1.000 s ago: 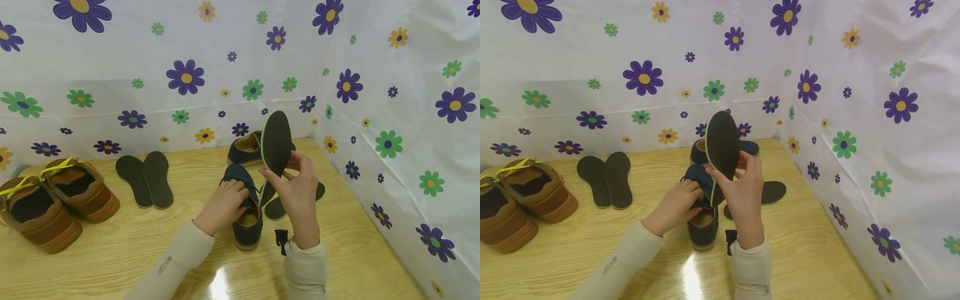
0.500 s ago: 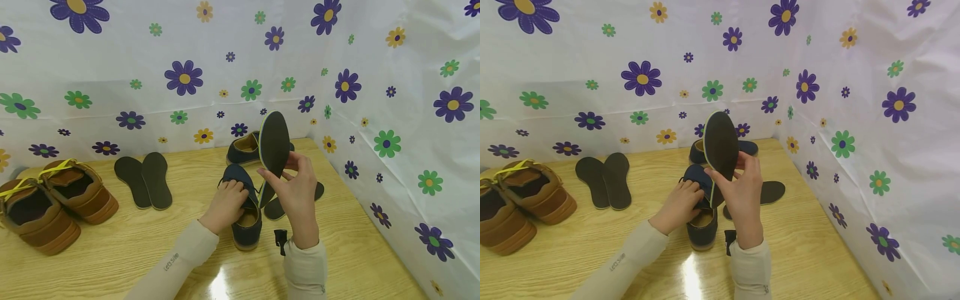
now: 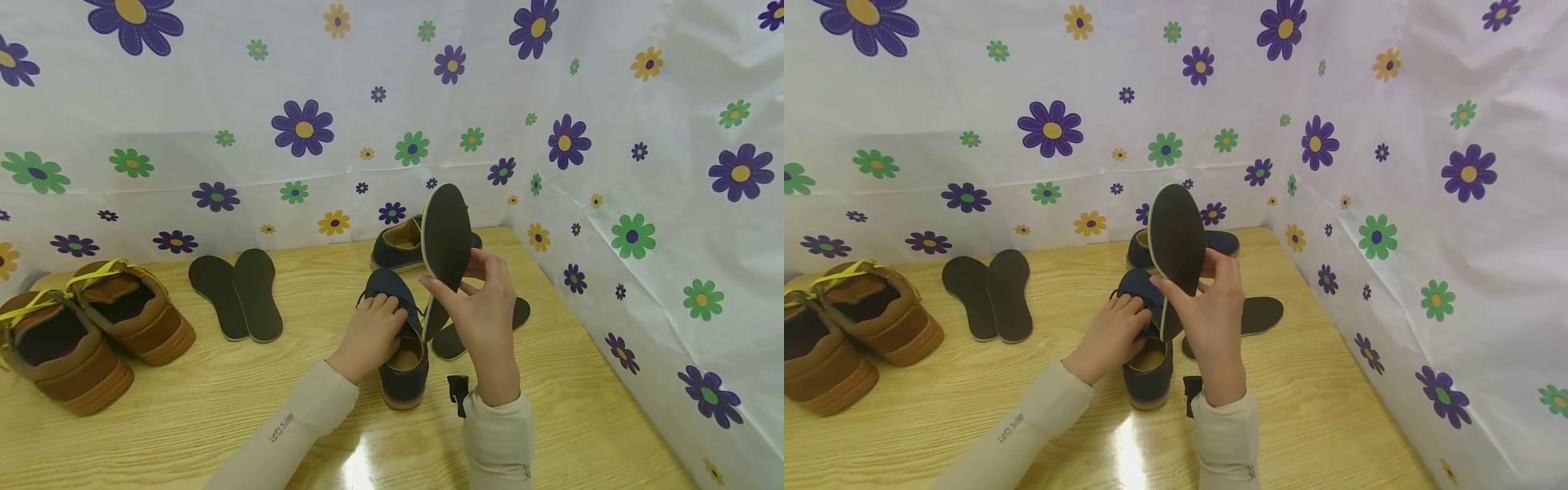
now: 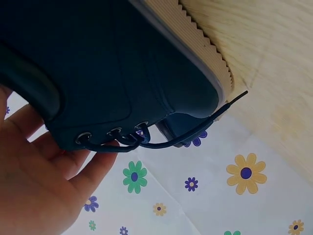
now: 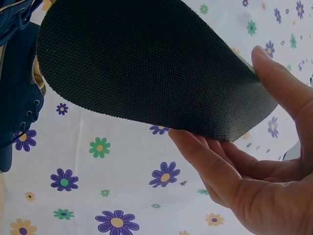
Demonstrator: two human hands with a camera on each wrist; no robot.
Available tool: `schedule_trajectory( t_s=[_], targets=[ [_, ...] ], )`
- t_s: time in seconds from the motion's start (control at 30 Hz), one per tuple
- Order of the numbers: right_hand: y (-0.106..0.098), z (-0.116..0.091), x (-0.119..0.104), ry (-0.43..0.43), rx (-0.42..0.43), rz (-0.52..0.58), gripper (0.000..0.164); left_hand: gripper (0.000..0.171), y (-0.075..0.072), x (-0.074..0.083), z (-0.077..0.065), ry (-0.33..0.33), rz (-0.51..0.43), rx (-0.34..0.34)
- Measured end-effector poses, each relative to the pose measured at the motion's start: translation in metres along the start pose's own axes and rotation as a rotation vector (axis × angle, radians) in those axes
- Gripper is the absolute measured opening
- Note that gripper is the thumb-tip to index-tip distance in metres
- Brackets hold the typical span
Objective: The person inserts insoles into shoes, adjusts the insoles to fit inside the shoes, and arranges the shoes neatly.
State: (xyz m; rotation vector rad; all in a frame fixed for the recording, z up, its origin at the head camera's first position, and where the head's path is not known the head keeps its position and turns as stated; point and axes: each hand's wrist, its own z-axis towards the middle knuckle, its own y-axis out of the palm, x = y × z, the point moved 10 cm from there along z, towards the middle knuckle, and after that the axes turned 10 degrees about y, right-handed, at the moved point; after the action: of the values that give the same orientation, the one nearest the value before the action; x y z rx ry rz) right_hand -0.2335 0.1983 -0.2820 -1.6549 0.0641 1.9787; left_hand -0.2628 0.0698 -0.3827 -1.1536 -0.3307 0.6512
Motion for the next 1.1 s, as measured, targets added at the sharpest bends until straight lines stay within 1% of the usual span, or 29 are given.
schedule_trajectory(
  t_s=[0.17, 0.33, 0.43, 0.6, 0.73, 0.83, 0.97, 1.1],
  targets=[
    [-0.001, 0.001, 0.001, 0.003, 0.001, -0.01, 0.066, 0.014, -0.001, 0.0, 0.0, 0.007, -0.018, 0.035],
    [-0.001, 0.0, 0.001, 0.006, 0.001, -0.02, 0.066, 0.01, -0.003, -0.003, 0.001, 0.004, -0.062, 0.072],
    [-0.002, 0.001, 0.002, 0.012, 0.0, -0.029, 0.067, 0.009, -0.003, -0.004, 0.001, -0.005, -0.092, 0.078],
    [-0.002, 0.001, 0.003, 0.021, -0.001, -0.043, 0.067, 0.007, -0.003, -0.007, 0.001, -0.045, -0.176, 0.061],
    [-0.001, 0.001, 0.003, 0.022, -0.005, -0.045, 0.067, 0.008, -0.003, -0.01, 0.0, -0.073, -0.255, 0.061],
    [-0.001, 0.001, 0.004, 0.027, -0.008, -0.045, 0.068, 0.01, -0.004, -0.012, -0.001, -0.076, -0.302, 0.072],
    [-0.001, 0.002, 0.005, 0.031, -0.013, -0.045, 0.068, 0.011, -0.005, -0.014, -0.001, -0.07, -0.337, 0.08],
    [0.0, 0.003, 0.005, 0.031, -0.019, -0.044, 0.068, 0.017, -0.006, -0.016, -0.001, -0.067, -0.363, 0.111]
  ],
)
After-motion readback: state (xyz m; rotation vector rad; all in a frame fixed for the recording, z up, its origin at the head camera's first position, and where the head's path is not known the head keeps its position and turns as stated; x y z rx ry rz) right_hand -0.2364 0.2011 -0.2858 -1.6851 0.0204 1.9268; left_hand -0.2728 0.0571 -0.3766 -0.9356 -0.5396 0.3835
